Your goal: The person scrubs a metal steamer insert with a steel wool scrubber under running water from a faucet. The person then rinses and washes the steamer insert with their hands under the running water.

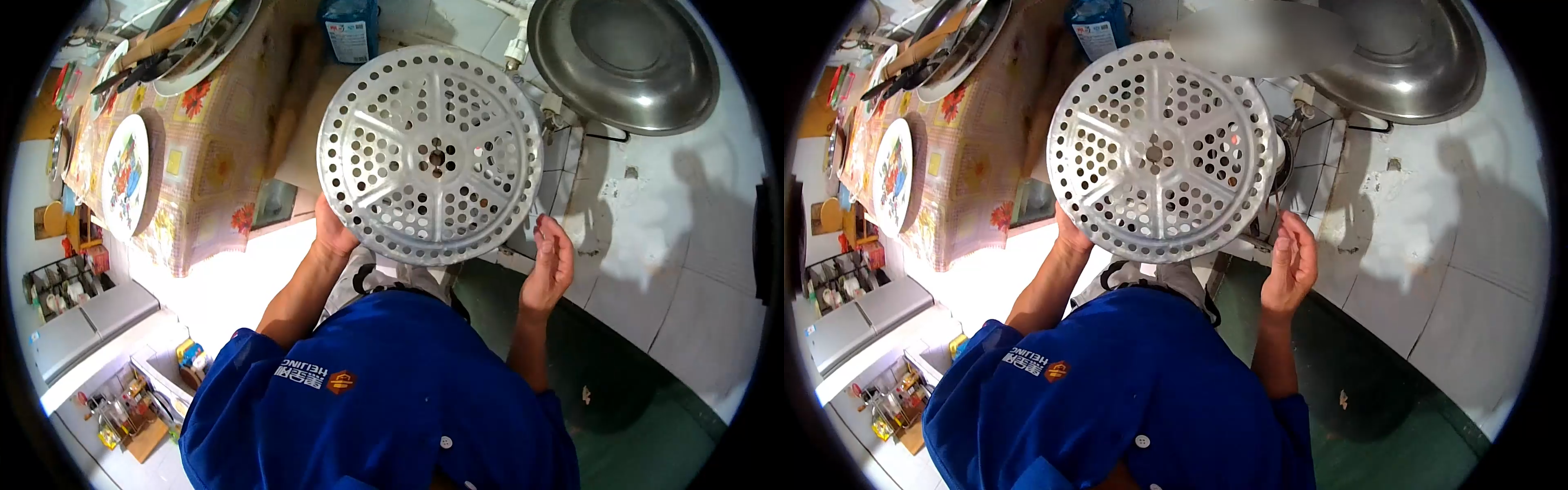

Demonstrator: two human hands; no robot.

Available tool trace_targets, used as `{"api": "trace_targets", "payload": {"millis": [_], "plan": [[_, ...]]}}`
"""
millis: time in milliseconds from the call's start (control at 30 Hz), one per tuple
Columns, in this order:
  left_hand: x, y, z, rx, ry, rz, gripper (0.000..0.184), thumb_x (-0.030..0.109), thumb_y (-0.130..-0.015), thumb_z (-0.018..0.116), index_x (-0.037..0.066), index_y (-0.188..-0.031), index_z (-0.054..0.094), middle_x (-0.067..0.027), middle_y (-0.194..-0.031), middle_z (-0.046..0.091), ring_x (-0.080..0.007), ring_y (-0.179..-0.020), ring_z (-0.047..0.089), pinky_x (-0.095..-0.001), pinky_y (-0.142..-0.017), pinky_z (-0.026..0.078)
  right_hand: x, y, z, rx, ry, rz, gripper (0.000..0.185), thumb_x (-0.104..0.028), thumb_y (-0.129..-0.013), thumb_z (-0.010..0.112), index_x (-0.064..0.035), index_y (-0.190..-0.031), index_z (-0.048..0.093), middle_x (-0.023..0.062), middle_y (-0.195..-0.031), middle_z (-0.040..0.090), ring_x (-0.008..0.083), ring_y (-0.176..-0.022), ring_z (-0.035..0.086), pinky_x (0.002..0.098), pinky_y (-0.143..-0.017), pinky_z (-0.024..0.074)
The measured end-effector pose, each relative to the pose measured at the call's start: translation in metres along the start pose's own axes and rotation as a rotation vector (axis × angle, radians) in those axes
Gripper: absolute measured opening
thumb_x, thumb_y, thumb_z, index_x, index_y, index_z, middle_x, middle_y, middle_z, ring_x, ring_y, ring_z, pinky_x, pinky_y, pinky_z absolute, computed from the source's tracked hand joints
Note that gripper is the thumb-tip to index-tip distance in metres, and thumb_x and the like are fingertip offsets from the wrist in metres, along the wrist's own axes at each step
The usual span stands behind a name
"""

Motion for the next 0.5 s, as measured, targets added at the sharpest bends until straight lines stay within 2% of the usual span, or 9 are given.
{"api": "trace_targets", "payload": {"millis": [33,167,233,267,333,400,500], "plan": [[-0.002,0.000,-0.003,0.012,0.019,0.019,0.050,0.034,-0.095,0.035,0.001,-0.130,0.050,-0.0183,-0.128,0.055,-0.0340,-0.113,0.055,-0.0484,-0.099,0.043,0.012,-0.003,-0.003,-0.009,-0.018,-0.007,0.033,-0.015,-0.095,0.053,0.0054,-0.120,0.053,0.0146,-0.121,0.057,0.0211,-0.113,0.053,0.0341,-0.100,0.0386],[-0.014,-0.002,-0.010,0.022,0.063,0.005,0.049,0.033,-0.094,0.037,0.000,-0.128,0.051,-0.0189,-0.126,0.056,-0.0340,-0.112,0.056,-0.0476,-0.098,0.044,0.023,-0.015,-0.003,-0.051,0.008,0.096,0.032,-0.019,-0.097,0.051,0.0049,-0.118,0.055,0.0124,-0.115,0.059,0.0188,-0.108,0.055,0.0311,-0.097,0.0400],[-0.019,-0.004,-0.020,0.024,0.025,-0.008,0.050,0.037,-0.095,0.040,0.002,-0.129,0.051,-0.0183,-0.128,0.055,-0.0319,-0.115,0.053,-0.0469,-0.100,0.043,0.032,-0.021,-0.002,-0.051,0.029,0.254,0.031,-0.021,-0.097,0.051,0.0045,-0.114,0.057,0.0110,-0.109,0.061,0.0174,-0.106,0.055,0.0291,-0.094,0.0407],[-0.022,-0.005,-0.021,0.000,-0.025,-0.016,0.050,0.040,-0.096,0.041,0.003,-0.129,0.051,-0.0176,-0.129,0.054,-0.0312,-0.117,0.052,-0.0465,-0.101,0.042,0.038,-0.024,-0.003,-0.059,0.031,0.230,0.030,-0.021,-0.098,0.051,0.0040,-0.111,0.058,0.0112,-0.107,0.062,0.0187,-0.104,0.057,0.0310,-0.094,0.0429],[-0.025,-0.013,-0.046,0.265,-0.024,0.038,0.061,0.053,-0.095,0.038,0.006,-0.133,0.047,-0.0144,-0.134,0.051,-0.0319,-0.121,0.049,-0.0467,-0.106,0.036,0.039,-0.030,0.001,-0.103,-0.060,0.190,0.029,-0.021,-0.098,0.051,0.0044,-0.109,0.058,0.0120,-0.105,0.062,0.0204,-0.101,0.059,0.0337,-0.094,0.0449],[-0.033,-0.018,-0.041,0.291,-0.108,0.048,0.064,0.055,-0.094,0.037,0.006,-0.134,0.045,-0.0147,-0.134,0.050,-0.0321,-0.122,0.048,-0.0480,-0.106,0.035,0.039,-0.037,0.000,-0.136,-0.080,0.184,0.029,-0.021,-0.098,0.050,0.0047,-0.108,0.059,0.0131,-0.104,0.062,0.0219,-0.099,0.060,0.0359,-0.094,0.0459],[-0.037,-0.016,-0.054,0.249,-0.048,-0.009,0.065,0.054,-0.094,0.039,0.006,-0.137,0.041,-0.0150,-0.135,0.050,-0.0325,-0.123,0.047,-0.0504,-0.106,0.034,0.022,-0.042,0.016,-0.200,-0.036,0.121,0.030,-0.022,-0.098,0.051,0.0049,-0.108,0.059,0.0125,-0.101,0.064,0.0204,-0.097,0.061,0.0328,-0.092,0.0459]]}}
Point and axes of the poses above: each hand's wrist, its own y-axis away from the middle knuckle, its own z-axis out of the palm, x = y × z, the point moved 5 cm from there along -y, towards the middle knuckle
